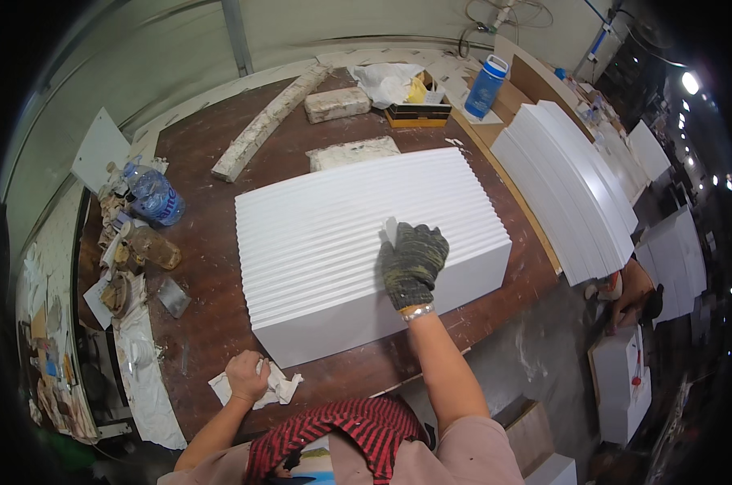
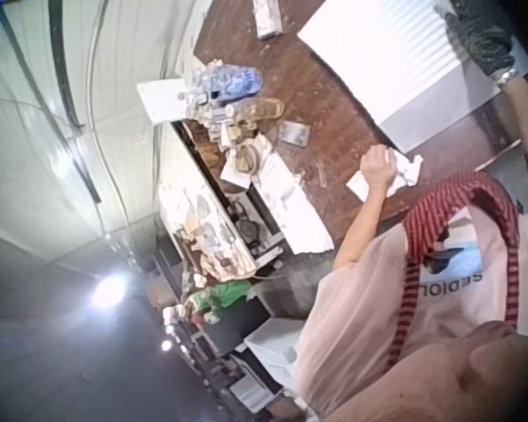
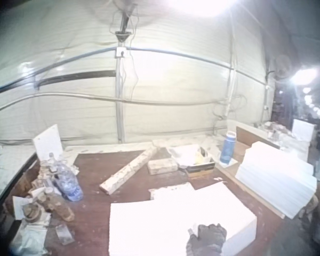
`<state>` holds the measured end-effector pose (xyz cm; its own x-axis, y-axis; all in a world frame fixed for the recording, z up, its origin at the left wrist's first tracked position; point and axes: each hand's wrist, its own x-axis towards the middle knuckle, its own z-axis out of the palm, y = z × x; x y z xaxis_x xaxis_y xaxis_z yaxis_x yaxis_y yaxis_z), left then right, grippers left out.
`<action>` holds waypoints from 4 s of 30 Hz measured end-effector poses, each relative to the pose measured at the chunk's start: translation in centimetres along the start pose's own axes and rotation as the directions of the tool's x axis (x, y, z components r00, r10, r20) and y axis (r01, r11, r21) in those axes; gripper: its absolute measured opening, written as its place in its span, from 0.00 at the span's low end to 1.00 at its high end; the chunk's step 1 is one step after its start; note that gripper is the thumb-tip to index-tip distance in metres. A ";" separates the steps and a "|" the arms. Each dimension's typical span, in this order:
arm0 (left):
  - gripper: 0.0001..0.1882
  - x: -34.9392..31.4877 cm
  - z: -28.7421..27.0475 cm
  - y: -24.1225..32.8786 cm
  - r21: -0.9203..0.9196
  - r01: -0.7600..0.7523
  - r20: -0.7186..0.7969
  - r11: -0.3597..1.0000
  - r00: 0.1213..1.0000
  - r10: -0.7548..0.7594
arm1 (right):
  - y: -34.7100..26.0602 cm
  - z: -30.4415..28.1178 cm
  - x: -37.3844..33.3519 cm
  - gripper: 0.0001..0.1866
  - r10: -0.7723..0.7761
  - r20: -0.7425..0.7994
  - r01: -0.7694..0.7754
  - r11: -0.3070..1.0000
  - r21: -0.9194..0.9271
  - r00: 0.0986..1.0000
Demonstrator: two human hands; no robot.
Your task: The person wipes a stack of white ribbed decorative panels with a cloth, repeatedly turning the stack to clean different sides. The person also lifts and repositions the stack on the table during the process.
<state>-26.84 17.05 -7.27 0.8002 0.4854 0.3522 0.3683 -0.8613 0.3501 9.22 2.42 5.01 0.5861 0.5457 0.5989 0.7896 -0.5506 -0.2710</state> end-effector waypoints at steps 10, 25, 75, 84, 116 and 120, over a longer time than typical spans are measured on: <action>0.08 0.1 -0.2 0.1 0.001 0.010 0.007 1.000 1.000 -0.010 | -18.0 7.2 -3.7 0.14 -0.272 0.190 0.223 0.944 0.243 0.943; 0.09 0.6 -0.9 0.3 -0.044 0.008 0.020 0.999 1.000 -0.008 | -15.7 7.2 0.1 0.20 -0.261 0.147 0.210 0.933 0.293 0.954; 0.08 0.3 -0.6 0.1 -0.054 0.036 0.047 0.998 0.998 -0.034 | 16.0 4.4 9.4 0.10 0.204 0.058 -0.149 0.854 -0.498 0.977; 0.10 0.0 0.0 -0.3 -0.012 0.048 0.086 0.999 0.995 -0.047 | 13.7 4.1 13.2 0.27 0.083 -0.111 -0.117 0.931 -0.345 0.990; 0.11 -0.8 1.0 -1.0 0.017 0.080 0.103 0.997 0.991 -0.081 | 12.6 8.7 16.7 0.12 -0.282 0.135 0.290 0.956 -0.046 0.950; 0.11 -1.2 1.0 -1.2 0.028 0.104 0.123 0.994 0.987 -0.107 | 13.0 10.6 14.5 0.08 -0.333 0.107 0.321 0.940 0.114 0.937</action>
<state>-27.76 17.37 -9.03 0.8083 0.5526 0.2031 0.4631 -0.8098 0.3602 29.91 9.94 2.19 0.3059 0.7619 0.5709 0.9512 -0.2708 -0.1483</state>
